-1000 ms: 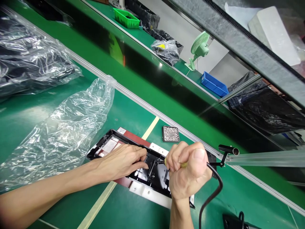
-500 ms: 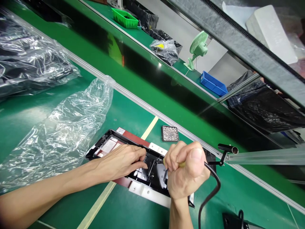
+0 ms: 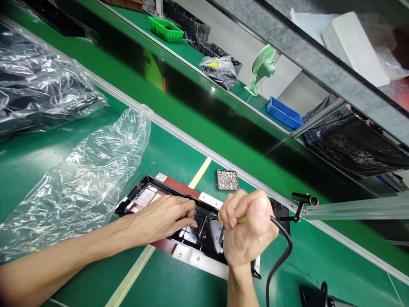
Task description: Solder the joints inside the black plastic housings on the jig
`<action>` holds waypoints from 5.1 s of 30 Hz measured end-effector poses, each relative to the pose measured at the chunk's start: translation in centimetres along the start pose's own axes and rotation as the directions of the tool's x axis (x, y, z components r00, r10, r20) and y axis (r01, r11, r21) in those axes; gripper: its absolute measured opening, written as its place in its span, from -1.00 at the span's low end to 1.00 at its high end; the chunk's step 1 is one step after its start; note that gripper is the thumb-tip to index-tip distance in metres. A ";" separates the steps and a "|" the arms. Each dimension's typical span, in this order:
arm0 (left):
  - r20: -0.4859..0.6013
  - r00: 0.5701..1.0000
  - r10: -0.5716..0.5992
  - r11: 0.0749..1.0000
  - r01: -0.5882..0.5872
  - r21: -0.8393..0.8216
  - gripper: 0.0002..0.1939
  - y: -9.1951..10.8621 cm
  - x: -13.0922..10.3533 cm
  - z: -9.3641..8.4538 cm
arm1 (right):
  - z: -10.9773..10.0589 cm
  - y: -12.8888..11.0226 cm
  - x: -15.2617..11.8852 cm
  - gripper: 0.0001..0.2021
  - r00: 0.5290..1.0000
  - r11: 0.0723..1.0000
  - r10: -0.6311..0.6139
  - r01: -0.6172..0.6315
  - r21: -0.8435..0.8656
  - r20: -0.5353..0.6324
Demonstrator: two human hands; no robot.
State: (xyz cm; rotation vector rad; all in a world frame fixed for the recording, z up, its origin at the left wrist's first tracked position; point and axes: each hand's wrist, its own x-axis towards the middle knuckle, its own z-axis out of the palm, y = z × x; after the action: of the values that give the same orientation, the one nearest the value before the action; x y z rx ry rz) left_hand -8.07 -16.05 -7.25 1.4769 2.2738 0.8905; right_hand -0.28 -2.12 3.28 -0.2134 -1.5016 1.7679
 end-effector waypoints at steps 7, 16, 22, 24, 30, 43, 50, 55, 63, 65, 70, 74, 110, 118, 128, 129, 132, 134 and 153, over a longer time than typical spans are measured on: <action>0.017 1.000 -0.014 1.000 0.014 0.009 -0.72 0.0 0.0 0.0 | 0.0 0.1 0.0 -0.61 1.000 1.000 0.010 -0.010 0.002 0.005; 0.007 1.000 0.002 1.000 -0.002 -0.003 -0.71 -0.1 -0.1 0.1 | 0.1 -0.1 0.0 -0.61 1.000 1.000 0.011 -0.011 0.003 -0.004; 0.022 1.000 -0.022 1.000 0.021 0.009 -0.71 -0.1 -0.1 0.1 | 0.1 -0.1 -0.1 -0.61 1.000 1.000 0.015 -0.015 0.002 -0.006; 0.027 0.999 -0.026 1.000 0.025 0.006 -0.71 -0.1 -0.1 0.2 | 0.1 -0.1 -0.1 -0.61 1.000 1.000 0.019 -0.019 0.000 -0.012; 0.027 0.999 -0.024 1.000 0.024 -0.004 -0.71 -0.1 0.0 0.1 | 0.0 -0.1 -0.1 -0.61 1.000 1.000 0.008 -0.008 0.001 -0.001; 0.036 0.999 -0.031 0.999 0.031 -0.012 -0.70 -0.1 0.1 0.0 | 0.1 0.0 -0.2 -0.62 1.000 1.000 0.010 -0.010 0.000 -0.013; 0.059 0.997 -0.053 0.998 0.054 -0.025 -0.70 0.2 0.1 -0.2 | 0.1 -0.1 -0.2 -0.62 1.000 1.000 0.014 -0.014 0.005 -0.017; 0.081 0.994 -0.073 0.997 0.075 -0.023 -0.70 0.4 0.2 -0.5 | 0.0 -0.1 -0.2 -0.62 1.000 1.000 0.023 -0.023 0.005 -0.015; 0.089 0.993 -0.073 0.997 0.075 -0.023 -0.70 0.5 0.2 -0.7 | 0.2 0.0 -0.3 -0.62 0.999 1.000 0.014 -0.015 -0.006 -0.038; 0.084 0.994 -0.071 0.997 0.073 -0.021 -0.70 0.5 0.2 -0.6 | 0.2 0.0 -0.3 -0.62 0.999 1.000 0.019 -0.019 -0.003 -0.037; 0.080 0.995 -0.065 0.998 0.067 -0.017 -0.70 0.4 0.2 -0.5 | 0.0 0.0 -0.2 -0.63 1.000 1.000 0.017 -0.017 0.007 -0.010; 0.079 0.995 -0.067 0.998 0.068 -0.010 -0.70 0.4 0.1 -0.5 | 0.1 0.0 -0.2 -0.62 1.000 1.000 0.015 -0.014 0.007 -0.012; 0.014 1.000 0.004 1.000 -0.004 -0.017 -0.70 -0.1 0.0 0.1 | 0.2 -0.2 -0.4 -0.62 1.000 1.000 0.017 -0.017 0.011 -0.010; -0.011 1.000 0.020 1.000 -0.020 -0.015 -0.70 -0.4 -0.1 0.5 | 0.1 -0.2 -0.4 -0.64 1.000 1.000 0.022 -0.022 -0.003 -0.020; 0.005 1.000 0.026 1.000 -0.026 0.015 -0.74 -0.1 -0.1 0.2 | -0.2 -0.4 -0.3 -0.63 0.998 0.999 0.040 -0.041 0.025 0.038; 0.006 1.000 0.027 1.000 -0.027 0.015 -0.73 -0.1 -0.2 0.1 | -0.2 -0.4 -0.2 -0.63 0.998 0.999 0.038 -0.040 0.023 0.045; 0.008 1.000 0.029 1.000 -0.029 0.012 -0.73 -0.1 -0.2 0.0 | -0.3 -0.4 -0.2 -0.63 0.999 1.000 0.020 -0.021 0.015 0.042; 0.007 1.000 0.029 0.999 -0.030 0.014 -0.73 -0.1 -0.1 -0.1 | -0.3 -0.4 -0.2 -0.62 0.999 1.000 0.008 -0.008 0.009 0.033; 0.040 0.999 0.018 0.999 -0.019 0.033 -0.69 0.0 0.0 -0.2 | -1.9 -0.8 0.2 -0.66 0.963 0.998 0.041 -0.055 0.043 0.265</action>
State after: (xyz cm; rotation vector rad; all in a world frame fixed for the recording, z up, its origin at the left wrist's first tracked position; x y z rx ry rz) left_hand -8.18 -16.16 -7.10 1.5183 2.2601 0.8249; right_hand 1.07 -0.60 3.53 0.0133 -1.6473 1.9298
